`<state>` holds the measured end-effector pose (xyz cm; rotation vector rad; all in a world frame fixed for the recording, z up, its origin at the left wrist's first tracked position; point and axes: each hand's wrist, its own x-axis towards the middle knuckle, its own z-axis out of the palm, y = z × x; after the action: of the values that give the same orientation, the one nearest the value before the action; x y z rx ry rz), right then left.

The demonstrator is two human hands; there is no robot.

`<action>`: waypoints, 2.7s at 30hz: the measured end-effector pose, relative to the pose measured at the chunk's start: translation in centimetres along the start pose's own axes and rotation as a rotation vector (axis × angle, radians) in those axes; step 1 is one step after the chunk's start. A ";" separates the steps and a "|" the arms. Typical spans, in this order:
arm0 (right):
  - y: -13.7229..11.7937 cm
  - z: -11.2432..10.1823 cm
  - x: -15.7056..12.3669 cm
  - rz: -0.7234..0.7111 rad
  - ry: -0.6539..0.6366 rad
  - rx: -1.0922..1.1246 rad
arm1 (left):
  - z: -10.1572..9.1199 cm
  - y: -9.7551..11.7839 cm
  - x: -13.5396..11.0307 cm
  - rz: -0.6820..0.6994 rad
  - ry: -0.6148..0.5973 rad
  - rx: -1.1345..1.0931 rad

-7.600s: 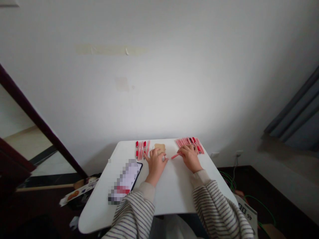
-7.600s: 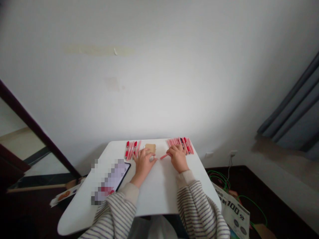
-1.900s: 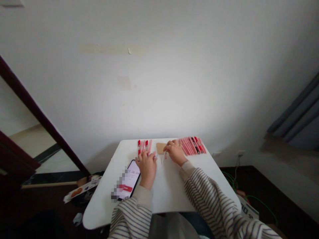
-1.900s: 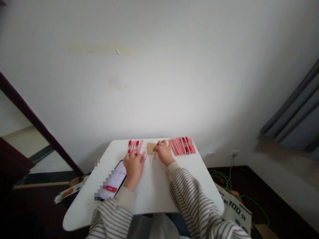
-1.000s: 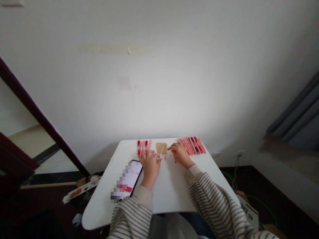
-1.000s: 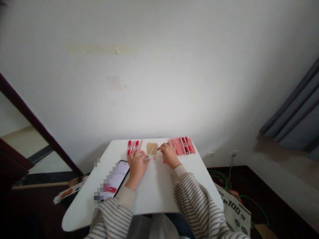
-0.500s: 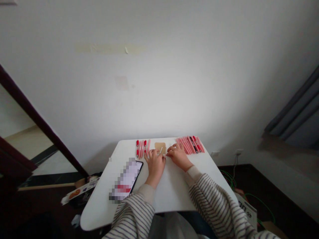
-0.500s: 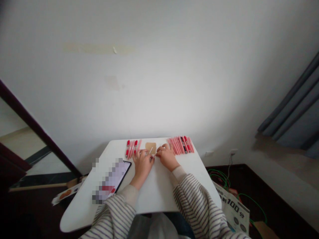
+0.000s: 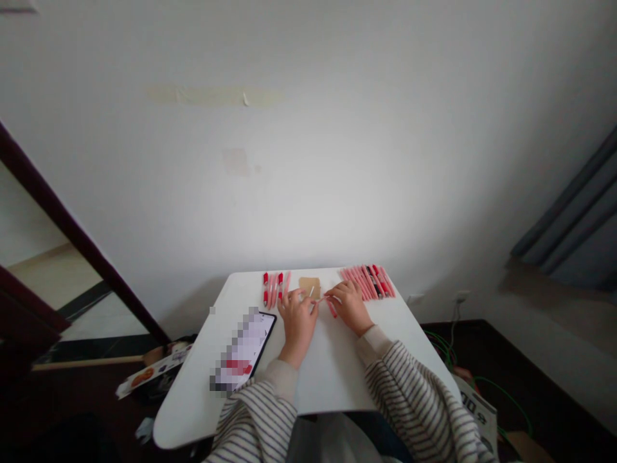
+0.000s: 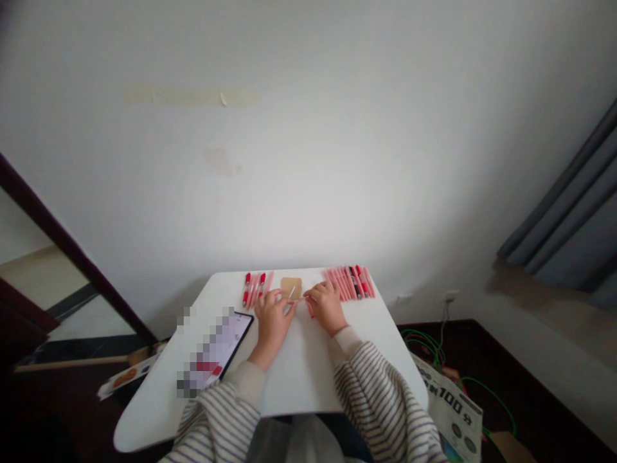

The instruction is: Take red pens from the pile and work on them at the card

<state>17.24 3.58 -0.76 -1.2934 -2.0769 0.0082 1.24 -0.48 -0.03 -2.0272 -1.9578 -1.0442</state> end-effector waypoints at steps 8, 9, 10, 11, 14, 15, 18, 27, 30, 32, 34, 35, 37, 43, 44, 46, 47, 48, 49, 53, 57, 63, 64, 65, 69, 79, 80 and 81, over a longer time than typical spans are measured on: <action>-0.3 -0.1 -0.2 -0.003 -0.006 0.006 | -0.2 0.0 0.0 0.020 -0.047 -0.012; -0.3 -0.1 -0.2 -0.005 -0.006 0.002 | -0.2 0.0 0.0 0.026 -0.052 -0.010; -0.3 -0.1 -0.2 -0.009 -0.006 -0.001 | -0.2 0.1 0.0 0.032 -0.057 -0.009; -0.3 -0.1 -0.3 -0.016 -0.006 -0.001 | -0.2 0.1 0.1 0.039 -0.062 -0.010; -0.5 0.1 -0.3 -0.033 -0.001 0.033 | -0.1 0.1 0.1 0.048 -0.069 -0.024; -0.6 0.2 -0.3 -0.028 0.002 0.058 | 0.0 0.1 0.1 0.046 -0.066 -0.030; -0.4 0.5 -0.2 0.004 0.008 0.135 | 0.4 -0.2 0.1 0.034 -0.045 -0.043; 1.4 0.3 -0.6 0.011 -0.023 0.090 | 0.5 -0.5 0.0 -0.026 -0.034 -0.061; 1.5 0.4 -0.9 -0.048 -0.070 0.057 | 0.3 -0.6 0.1 -0.048 -0.036 -0.054; 1.6 0.5 -0.9 -0.075 -0.072 0.043 | 0.2 -0.6 0.1 -0.053 -0.038 -0.055; 1.6 0.6 -1.0 -0.093 -0.068 0.037 | 0.2 -0.7 0.1 -0.048 -0.031 -0.060; 1.6 0.5 -0.9 -0.100 -0.067 0.038 | 0.2 -0.7 0.1 -0.045 -0.026 -0.064; 1.6 0.4 -0.9 -0.110 -0.067 0.045 | 0.2 -0.8 0.2 -0.045 -0.013 -0.066; 1.5 -0.4 -0.6 -0.096 0.018 0.093 | -0.1 -1.2 0.3 -0.052 -0.002 -0.051; 1.5 -0.5 -0.5 -0.077 0.038 0.088 | -0.1 -1.2 0.3 -0.055 0.000 -0.051; 1.6 -0.7 -0.6 -0.033 0.067 0.052 | -0.2 -1.2 0.3 -0.060 0.009 -0.056; 1.7 -0.7 -0.6 -0.016 0.075 0.026 | -0.3 -1.2 0.3 -0.059 0.014 -0.060; 1.7 -0.7 -0.6 -0.007 0.081 0.000 | -0.3 -1.2 0.3 -0.056 0.016 -0.065; 1.6 -0.7 -0.7 -0.005 0.083 -0.022 | -0.3 -1.2 0.3 -0.052 0.017 -0.070; 1.2 -0.6 -0.8 -0.027 0.088 -0.054 | -0.2 -1.2 0.3 -0.027 0.016 -0.087; 0.6 -0.8 -0.7 -0.059 0.083 -0.032 | 0.2 -1.2 0.3 -0.018 0.018 -0.101; 0.2 -0.8 -0.7 -0.112 0.051 0.006 | 0.5 -1.2 0.2 -0.009 -0.014 -0.124; 0.2 -0.7 -0.7 -0.116 0.051 0.014 | 0.5 -1.2 0.2 -0.008 -0.018 -0.129; 0.3 -0.6 -0.7 -0.119 0.051 0.021 | 0.5 -1.2 0.2 -0.008 -0.021 -0.133; 0.8 0.0 -0.7 -0.108 0.061 0.053 | 0.4 -1.2 0.3 -0.028 -0.034 -0.136; 2.7 1.4 -0.6 0.099 0.227 0.308 | -0.5 -1.6 0.2 -0.092 0.001 0.024; 2.8 1.5 -0.6 0.097 0.230 0.314 | -0.6 -1.7 0.2 -0.095 -0.002 0.045; 2.8 1.5 -0.6 0.094 0.230 0.318 | -0.7 -1.7 0.1 -0.098 -0.004 0.064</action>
<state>18.82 5.04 -3.21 -1.1375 -1.7371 0.2127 -0.56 -0.50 -0.08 -1.9206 -2.0834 -0.9840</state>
